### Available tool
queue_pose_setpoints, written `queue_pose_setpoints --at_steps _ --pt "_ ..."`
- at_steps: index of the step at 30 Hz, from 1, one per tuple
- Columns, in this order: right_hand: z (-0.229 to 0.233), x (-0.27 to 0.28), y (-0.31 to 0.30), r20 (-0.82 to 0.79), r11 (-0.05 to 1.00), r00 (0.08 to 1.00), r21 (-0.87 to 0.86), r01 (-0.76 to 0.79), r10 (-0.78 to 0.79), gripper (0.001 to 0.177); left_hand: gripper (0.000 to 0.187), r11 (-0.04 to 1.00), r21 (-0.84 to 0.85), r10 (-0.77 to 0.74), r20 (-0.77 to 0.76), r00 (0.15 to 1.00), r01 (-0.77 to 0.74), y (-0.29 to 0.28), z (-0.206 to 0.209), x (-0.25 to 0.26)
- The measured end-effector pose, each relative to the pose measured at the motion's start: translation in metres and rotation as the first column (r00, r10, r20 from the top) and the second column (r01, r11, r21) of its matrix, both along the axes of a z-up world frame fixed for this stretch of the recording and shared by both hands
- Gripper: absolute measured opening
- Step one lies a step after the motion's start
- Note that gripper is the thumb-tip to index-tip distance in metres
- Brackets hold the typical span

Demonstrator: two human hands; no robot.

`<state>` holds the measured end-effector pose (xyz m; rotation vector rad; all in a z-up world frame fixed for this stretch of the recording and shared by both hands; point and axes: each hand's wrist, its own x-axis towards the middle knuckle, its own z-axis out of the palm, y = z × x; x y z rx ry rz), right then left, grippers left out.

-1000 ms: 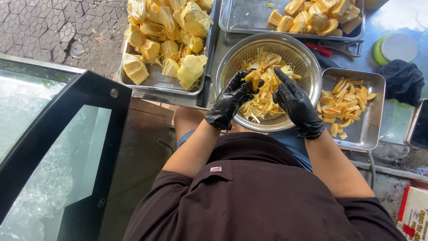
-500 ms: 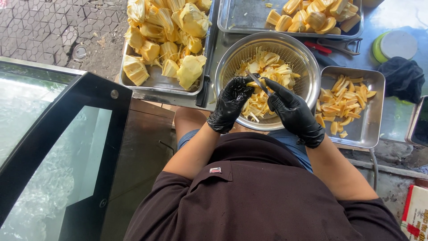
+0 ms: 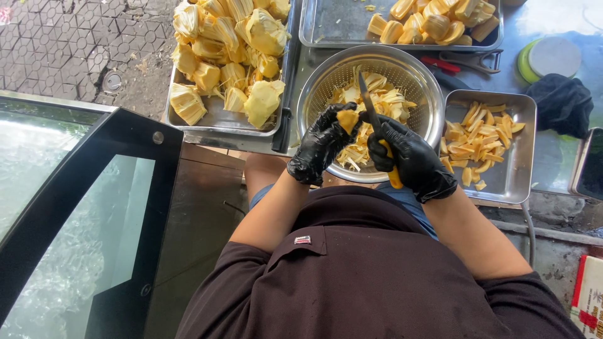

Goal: The person sits at a street food stall and trims fresh jackfruit pods with a small knife, cutting away the fibrous outer layers over a metal colander. They place the trimmed edible fruit onto trays and discard the trimmed waste into the colander, repeating the process for many pods.

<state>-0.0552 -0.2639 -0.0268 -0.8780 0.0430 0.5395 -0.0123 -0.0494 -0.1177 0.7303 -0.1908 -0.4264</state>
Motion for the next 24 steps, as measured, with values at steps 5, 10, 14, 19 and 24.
queue_pose_setpoints --at_steps 5,10,14,19,24 --pt "-0.012 0.007 -0.004 0.080 0.989 0.993 -0.114 0.098 -0.089 0.046 0.052 0.880 -0.459 -0.185 -0.093 0.978 0.123 0.000 0.003 0.002" --pt "-0.018 0.012 0.002 0.414 0.850 0.904 -0.436 0.296 -0.103 0.040 0.044 0.986 -0.165 -0.037 -0.174 0.984 0.008 -0.013 0.001 0.003" --pt "-0.040 0.025 -0.003 0.525 0.744 0.847 -0.533 0.402 -0.081 0.020 0.041 1.000 0.021 0.020 -0.062 0.998 -0.019 -0.016 0.003 -0.001" --pt "-0.044 0.038 -0.001 0.253 0.840 0.946 -0.452 0.299 -0.201 0.015 0.048 0.995 -0.043 0.073 -0.226 0.971 -0.085 -0.012 0.014 0.007" --pt "-0.059 0.037 -0.011 0.222 0.859 0.924 -0.352 0.373 -0.310 0.011 0.036 0.942 -0.274 0.057 -0.442 0.895 -0.195 -0.002 -0.020 0.019"
